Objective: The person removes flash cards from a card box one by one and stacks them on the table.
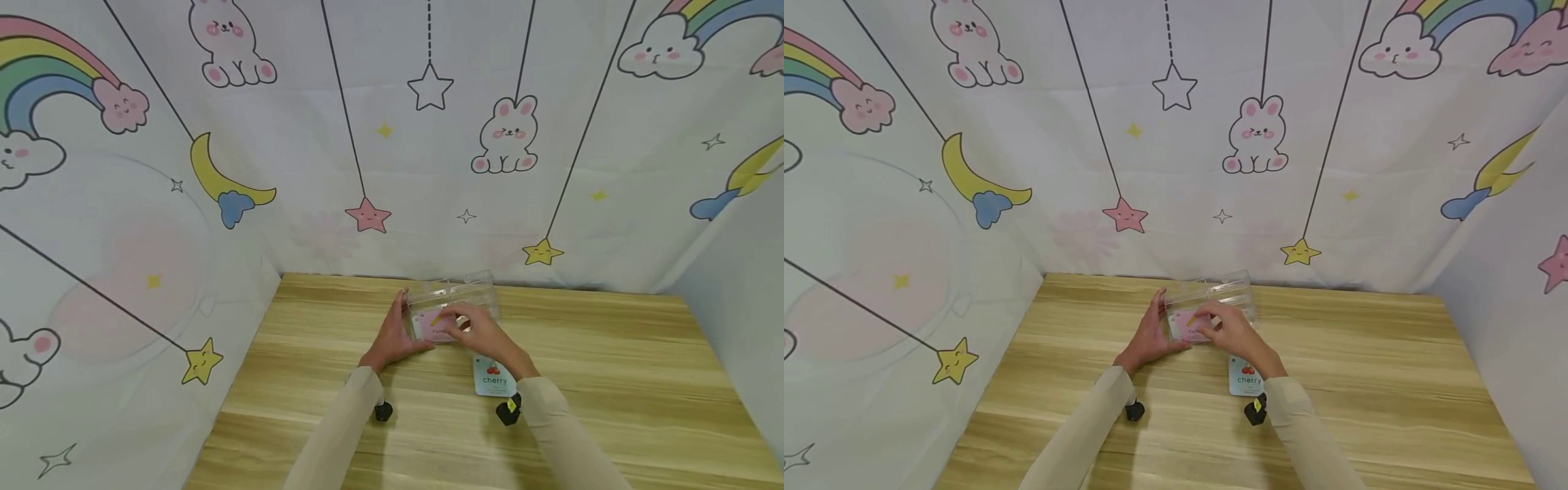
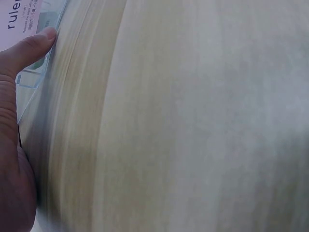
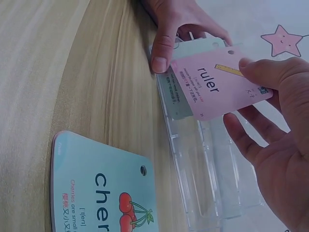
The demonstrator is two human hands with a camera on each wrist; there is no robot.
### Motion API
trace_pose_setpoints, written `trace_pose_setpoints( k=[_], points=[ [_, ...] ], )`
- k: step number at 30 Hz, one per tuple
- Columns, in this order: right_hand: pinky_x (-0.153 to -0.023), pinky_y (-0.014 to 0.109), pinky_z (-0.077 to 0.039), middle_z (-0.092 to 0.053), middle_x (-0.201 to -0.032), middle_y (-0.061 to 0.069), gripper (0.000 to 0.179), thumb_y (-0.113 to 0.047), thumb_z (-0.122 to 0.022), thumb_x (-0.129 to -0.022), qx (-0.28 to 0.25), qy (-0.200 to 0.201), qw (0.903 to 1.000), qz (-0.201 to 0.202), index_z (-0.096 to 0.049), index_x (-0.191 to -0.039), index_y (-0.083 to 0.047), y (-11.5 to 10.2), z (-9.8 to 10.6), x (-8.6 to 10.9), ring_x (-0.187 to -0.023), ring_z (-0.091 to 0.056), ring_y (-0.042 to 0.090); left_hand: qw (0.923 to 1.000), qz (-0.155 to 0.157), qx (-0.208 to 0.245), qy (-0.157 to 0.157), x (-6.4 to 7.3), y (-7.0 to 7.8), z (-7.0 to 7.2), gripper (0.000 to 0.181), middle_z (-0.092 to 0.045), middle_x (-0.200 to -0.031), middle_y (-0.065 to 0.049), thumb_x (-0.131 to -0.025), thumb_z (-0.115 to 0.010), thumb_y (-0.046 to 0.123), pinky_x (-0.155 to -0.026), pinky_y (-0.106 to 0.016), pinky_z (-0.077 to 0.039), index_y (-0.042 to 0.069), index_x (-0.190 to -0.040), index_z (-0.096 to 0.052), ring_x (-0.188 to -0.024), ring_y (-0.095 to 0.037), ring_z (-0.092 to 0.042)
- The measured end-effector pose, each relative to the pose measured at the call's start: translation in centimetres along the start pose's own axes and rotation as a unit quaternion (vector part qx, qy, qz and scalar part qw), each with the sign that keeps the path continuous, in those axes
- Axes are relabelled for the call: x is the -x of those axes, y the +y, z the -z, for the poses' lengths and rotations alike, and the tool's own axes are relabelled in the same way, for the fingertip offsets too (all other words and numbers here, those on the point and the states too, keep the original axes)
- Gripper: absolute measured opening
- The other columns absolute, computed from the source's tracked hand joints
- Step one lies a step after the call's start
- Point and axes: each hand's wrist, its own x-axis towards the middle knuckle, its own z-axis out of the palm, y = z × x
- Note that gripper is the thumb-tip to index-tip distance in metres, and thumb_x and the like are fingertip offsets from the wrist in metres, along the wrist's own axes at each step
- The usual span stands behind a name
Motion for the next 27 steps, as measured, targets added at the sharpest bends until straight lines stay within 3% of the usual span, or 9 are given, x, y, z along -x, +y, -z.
trace_pose_setpoints(
  k=[8,27],
  points=[
    [-0.080,0.039,-0.060,-0.068,-0.129,0.012,0.035,-0.006,-0.077,-0.094,0.008,0.021,0.9998,0.000,-0.070,-0.128,-0.003,-0.4,1.0,0.5,-0.103,-0.067,0.026,1.0000,0.002,-0.001,-0.004,-0.1,-0.1,-0.1,0.138,-0.037,-0.157,-0.018,-0.069,-0.100,0.036,-0.118,-0.038,-0.037,0.021,-0.166,-0.002,-0.143,-0.029,-0.042],
    [-0.077,0.031,-0.060,-0.066,-0.127,0.009,0.044,-0.005,-0.083,-0.088,0.025,0.052,0.9981,-0.022,-0.069,-0.130,-0.007,0.2,4.1,3.8,-0.091,-0.062,0.020,0.9998,0.016,-0.008,-0.005,-0.2,-0.5,-0.3,0.140,-0.040,-0.155,-0.015,-0.068,-0.099,0.042,-0.118,-0.032,-0.034,0.025,-0.166,0.000,-0.142,-0.025,-0.042]
  ],
)
